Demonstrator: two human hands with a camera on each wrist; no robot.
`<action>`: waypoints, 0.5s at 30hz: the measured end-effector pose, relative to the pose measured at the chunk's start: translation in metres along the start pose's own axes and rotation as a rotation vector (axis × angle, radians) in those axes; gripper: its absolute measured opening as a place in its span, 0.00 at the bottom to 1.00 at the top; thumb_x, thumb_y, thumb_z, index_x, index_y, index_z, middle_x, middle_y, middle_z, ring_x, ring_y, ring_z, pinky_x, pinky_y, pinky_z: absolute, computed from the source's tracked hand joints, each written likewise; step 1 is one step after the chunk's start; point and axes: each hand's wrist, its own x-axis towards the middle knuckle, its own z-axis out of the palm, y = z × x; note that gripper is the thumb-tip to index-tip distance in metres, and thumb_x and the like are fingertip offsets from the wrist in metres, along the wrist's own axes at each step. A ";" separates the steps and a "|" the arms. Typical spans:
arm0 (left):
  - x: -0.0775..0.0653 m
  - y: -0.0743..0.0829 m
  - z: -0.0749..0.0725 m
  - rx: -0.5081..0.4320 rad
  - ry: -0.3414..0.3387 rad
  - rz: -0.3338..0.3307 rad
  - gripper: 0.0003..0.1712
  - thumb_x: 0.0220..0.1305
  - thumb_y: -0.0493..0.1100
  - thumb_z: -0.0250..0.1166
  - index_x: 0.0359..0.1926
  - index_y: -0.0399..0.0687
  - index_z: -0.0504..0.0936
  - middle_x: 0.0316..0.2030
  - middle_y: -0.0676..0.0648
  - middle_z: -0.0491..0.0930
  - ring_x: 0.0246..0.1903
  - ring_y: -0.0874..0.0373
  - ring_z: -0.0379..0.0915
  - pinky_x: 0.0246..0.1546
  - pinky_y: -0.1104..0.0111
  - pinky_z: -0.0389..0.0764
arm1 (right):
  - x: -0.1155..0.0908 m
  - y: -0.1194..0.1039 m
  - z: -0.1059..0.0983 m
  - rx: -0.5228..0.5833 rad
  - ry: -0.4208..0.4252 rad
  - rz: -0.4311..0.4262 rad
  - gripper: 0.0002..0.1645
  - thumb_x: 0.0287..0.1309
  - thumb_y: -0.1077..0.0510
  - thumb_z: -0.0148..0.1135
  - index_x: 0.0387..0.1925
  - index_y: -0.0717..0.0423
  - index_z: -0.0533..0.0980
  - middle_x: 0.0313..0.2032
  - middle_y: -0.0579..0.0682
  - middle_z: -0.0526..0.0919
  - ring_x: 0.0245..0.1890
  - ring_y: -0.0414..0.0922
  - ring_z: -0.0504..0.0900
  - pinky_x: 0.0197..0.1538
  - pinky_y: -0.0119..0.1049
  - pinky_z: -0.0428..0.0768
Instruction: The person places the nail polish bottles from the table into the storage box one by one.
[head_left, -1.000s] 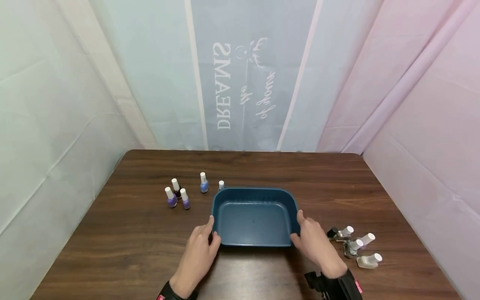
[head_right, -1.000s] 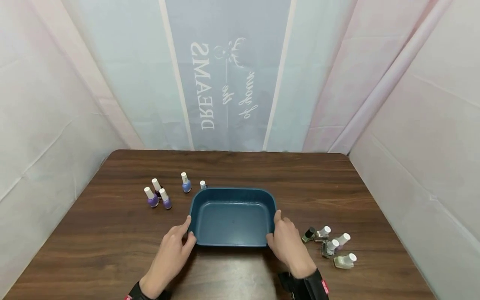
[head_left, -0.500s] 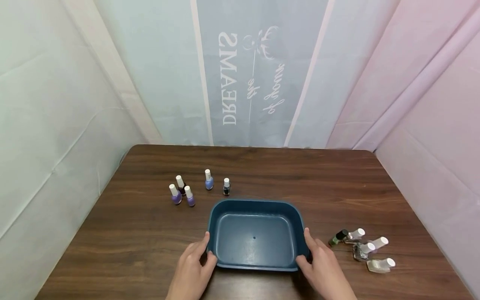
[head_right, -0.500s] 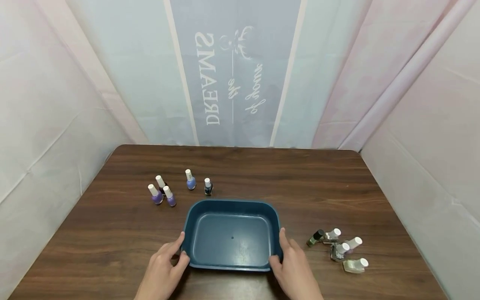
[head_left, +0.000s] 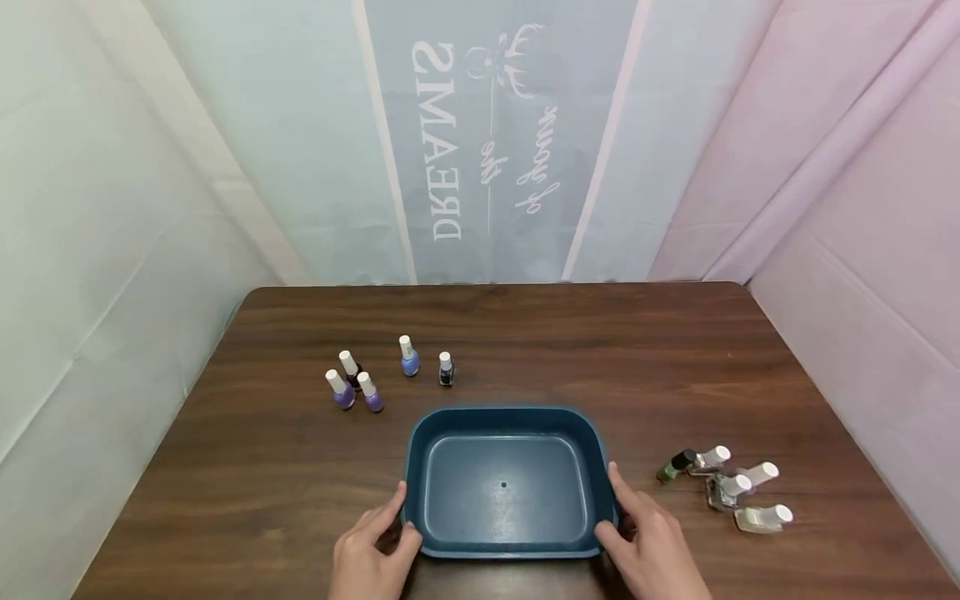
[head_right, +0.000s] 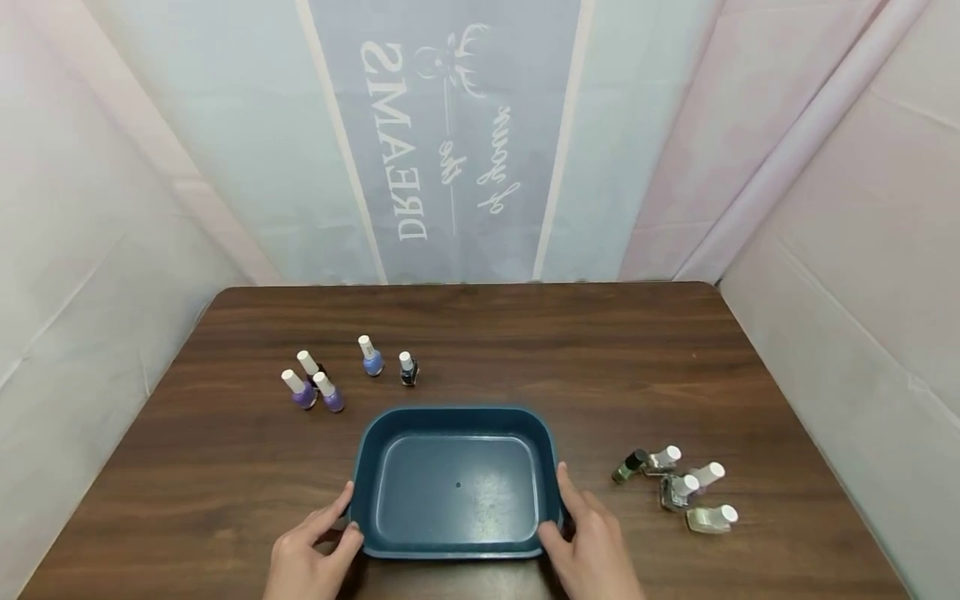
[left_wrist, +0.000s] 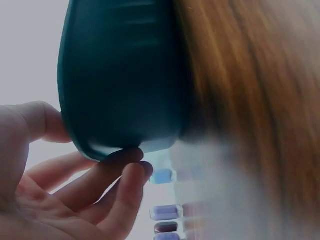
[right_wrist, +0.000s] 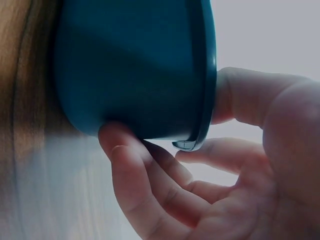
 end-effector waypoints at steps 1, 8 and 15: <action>0.000 0.001 0.000 -0.002 -0.003 -0.037 0.25 0.39 0.26 0.69 0.44 0.42 0.87 0.27 0.51 0.86 0.21 0.73 0.71 0.23 0.81 0.74 | -0.001 -0.001 0.000 0.009 0.007 0.004 0.40 0.53 0.60 0.61 0.69 0.54 0.63 0.29 0.45 0.75 0.25 0.38 0.69 0.29 0.29 0.66; 0.004 0.006 -0.004 -0.052 -0.062 -0.277 0.21 0.46 0.30 0.70 0.45 0.45 0.87 0.37 0.41 0.87 0.22 0.73 0.79 0.21 0.80 0.77 | -0.005 -0.004 0.002 0.065 0.084 -0.027 0.40 0.48 0.63 0.63 0.66 0.53 0.68 0.28 0.43 0.75 0.26 0.36 0.68 0.30 0.28 0.67; 0.013 0.002 -0.005 -0.207 -0.112 -0.375 0.19 0.48 0.30 0.73 0.45 0.41 0.86 0.44 0.40 0.86 0.32 0.72 0.81 0.27 0.78 0.81 | -0.008 -0.003 0.007 0.077 0.171 -0.052 0.40 0.45 0.63 0.65 0.65 0.53 0.70 0.34 0.45 0.81 0.29 0.36 0.70 0.33 0.29 0.71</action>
